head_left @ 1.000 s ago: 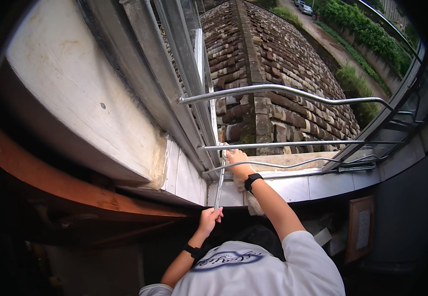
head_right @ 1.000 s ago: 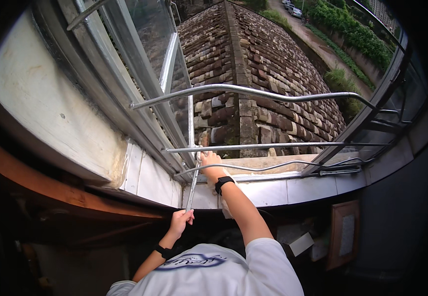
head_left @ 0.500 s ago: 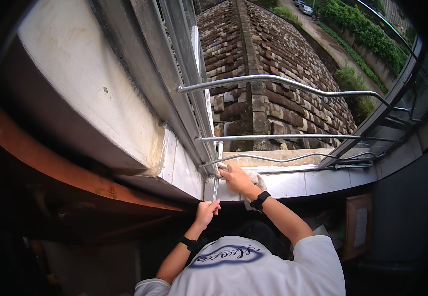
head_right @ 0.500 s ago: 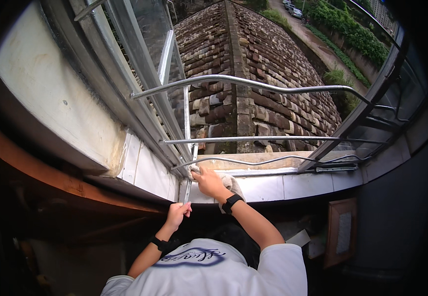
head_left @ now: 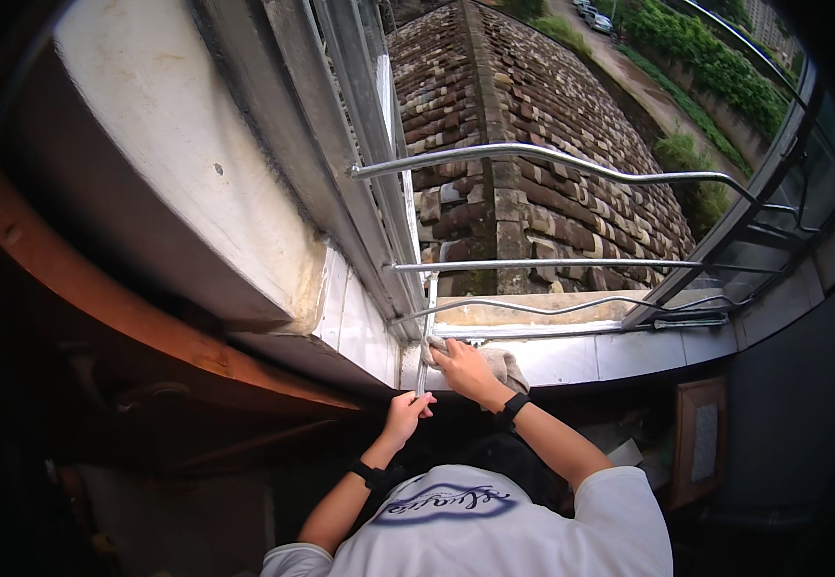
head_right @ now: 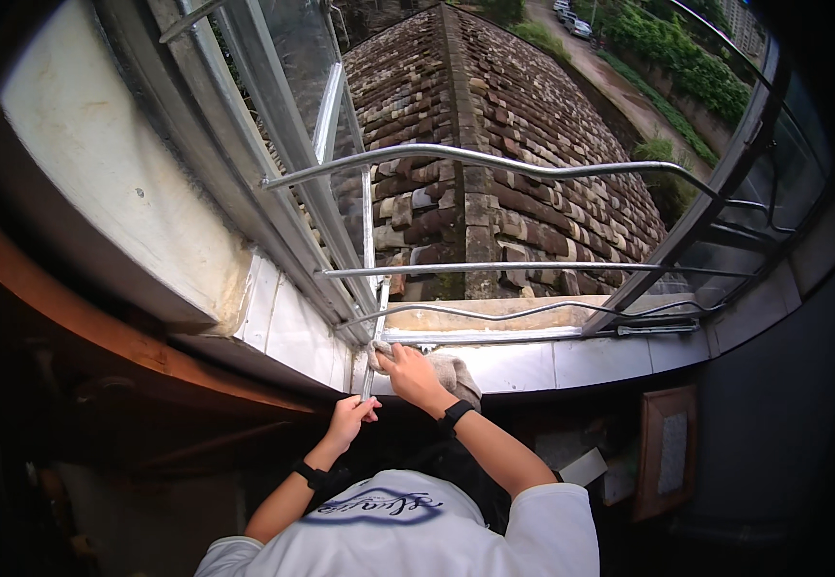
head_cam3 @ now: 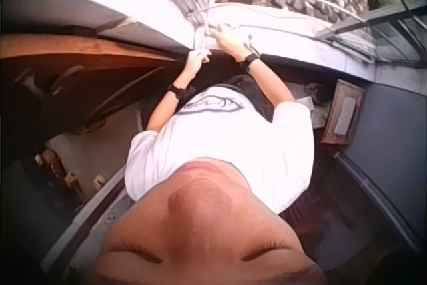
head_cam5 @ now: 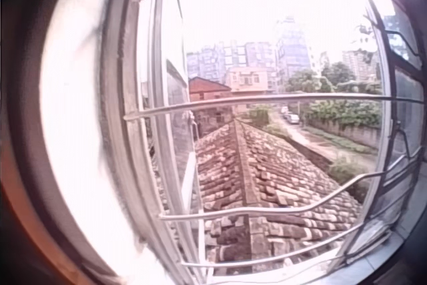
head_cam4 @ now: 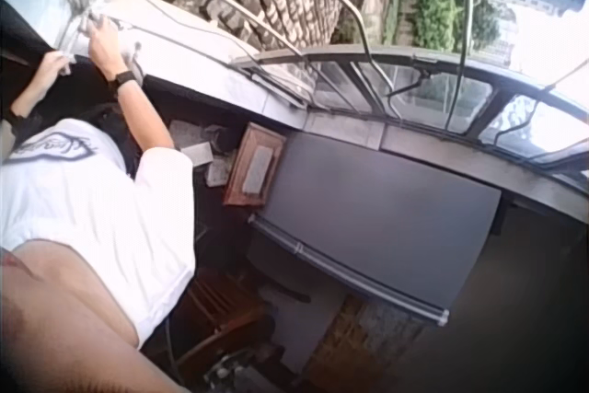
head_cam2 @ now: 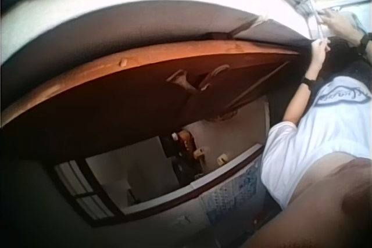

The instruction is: The person wipes the white window frame and the metal security bars with a cloth.

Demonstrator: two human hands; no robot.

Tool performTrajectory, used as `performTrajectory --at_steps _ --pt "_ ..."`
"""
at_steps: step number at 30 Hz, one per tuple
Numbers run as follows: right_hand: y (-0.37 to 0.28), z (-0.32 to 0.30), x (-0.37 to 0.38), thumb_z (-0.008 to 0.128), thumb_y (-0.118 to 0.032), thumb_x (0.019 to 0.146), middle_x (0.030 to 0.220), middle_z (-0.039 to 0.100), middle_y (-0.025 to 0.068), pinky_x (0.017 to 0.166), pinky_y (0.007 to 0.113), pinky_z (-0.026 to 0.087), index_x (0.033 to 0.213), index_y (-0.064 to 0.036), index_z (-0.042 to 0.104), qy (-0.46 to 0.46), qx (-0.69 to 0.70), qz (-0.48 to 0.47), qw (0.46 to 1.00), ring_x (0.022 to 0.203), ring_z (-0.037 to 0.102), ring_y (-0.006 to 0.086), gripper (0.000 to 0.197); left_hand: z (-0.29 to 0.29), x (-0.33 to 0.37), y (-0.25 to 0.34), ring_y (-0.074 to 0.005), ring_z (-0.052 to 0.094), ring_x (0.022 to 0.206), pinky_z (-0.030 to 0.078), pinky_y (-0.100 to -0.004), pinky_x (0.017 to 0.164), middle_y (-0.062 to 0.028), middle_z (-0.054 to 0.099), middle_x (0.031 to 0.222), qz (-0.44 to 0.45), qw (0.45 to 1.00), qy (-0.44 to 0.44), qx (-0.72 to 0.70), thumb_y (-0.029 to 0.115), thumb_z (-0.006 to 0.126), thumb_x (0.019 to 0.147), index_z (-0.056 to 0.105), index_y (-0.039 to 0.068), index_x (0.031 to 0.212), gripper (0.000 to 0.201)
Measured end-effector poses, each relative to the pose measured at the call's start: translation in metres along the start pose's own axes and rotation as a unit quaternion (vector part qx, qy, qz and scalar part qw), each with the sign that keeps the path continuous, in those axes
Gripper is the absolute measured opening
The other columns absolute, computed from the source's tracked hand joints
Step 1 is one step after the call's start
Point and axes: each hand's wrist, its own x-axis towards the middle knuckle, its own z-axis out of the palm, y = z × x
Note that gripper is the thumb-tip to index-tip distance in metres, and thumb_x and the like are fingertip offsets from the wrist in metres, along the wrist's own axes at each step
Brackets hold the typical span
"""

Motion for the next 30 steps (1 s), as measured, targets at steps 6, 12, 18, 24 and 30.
performTrajectory --at_steps 6,12,18,24,30 --pt "0.036 0.014 0.046 0.049 -0.004 0.069 0.094 0.053 0.0179 0.067 0.041 0.044 0.099 -0.0083 0.059 0.022 0.005 0.031 0.999 0.080 0.054 0.0338 0.032 0.002 0.003 -0.010 -0.0083 0.052 0.059 0.042 -0.0201 0.060 -0.0023 0.056 0.063 0.002 1.000 0.008 0.007 0.020 0.051 0.087 0.061 0.000 0.080 0.023" --pt "0.056 0.023 0.072 0.052 -0.009 0.069 0.086 0.055 0.0145 0.062 0.042 0.044 0.094 -0.0095 0.060 -0.069 -0.057 0.108 0.990 0.079 0.056 0.0294 0.027 0.008 -0.001 -0.002 -0.0094 0.054 0.065 0.044 -0.0220 0.064 -0.0032 0.057 0.069 0.015 0.999 -0.043 -0.011 0.017 0.047 0.088 0.060 -0.001 0.085 0.022" --pt "0.037 0.010 0.049 0.051 -0.006 0.070 0.092 0.053 0.0148 0.067 0.041 0.044 0.100 -0.0107 0.058 0.025 -0.064 0.033 0.997 0.080 0.056 0.0308 0.031 0.002 0.000 0.003 -0.0097 0.055 0.066 0.045 -0.0223 0.065 -0.0040 0.058 0.071 0.026 0.997 -0.063 -0.024 0.015 0.048 0.088 0.060 -0.002 0.087 0.021" --pt "-0.008 -0.027 -0.007 0.051 -0.004 0.067 0.083 0.049 0.0126 0.062 0.038 0.044 0.102 -0.0101 0.059 -0.024 0.048 -0.058 0.997 0.072 0.053 0.0294 0.036 0.002 0.000 0.019 -0.0099 0.056 0.065 0.045 -0.0214 0.064 -0.0044 0.059 0.071 0.014 0.997 -0.075 -0.019 0.014 0.050 0.088 0.060 -0.004 0.088 0.020" --pt "-0.006 -0.019 -0.005 0.049 -0.006 0.071 0.083 0.050 0.0099 0.064 0.038 0.045 0.103 -0.0127 0.058 0.014 0.031 -0.018 0.999 0.076 0.054 0.0279 0.034 -0.001 -0.002 0.018 -0.0100 0.056 0.067 0.045 -0.0213 0.065 -0.0039 0.058 0.072 0.005 0.996 -0.083 -0.015 0.013 0.050 0.087 0.059 -0.004 0.089 0.019"
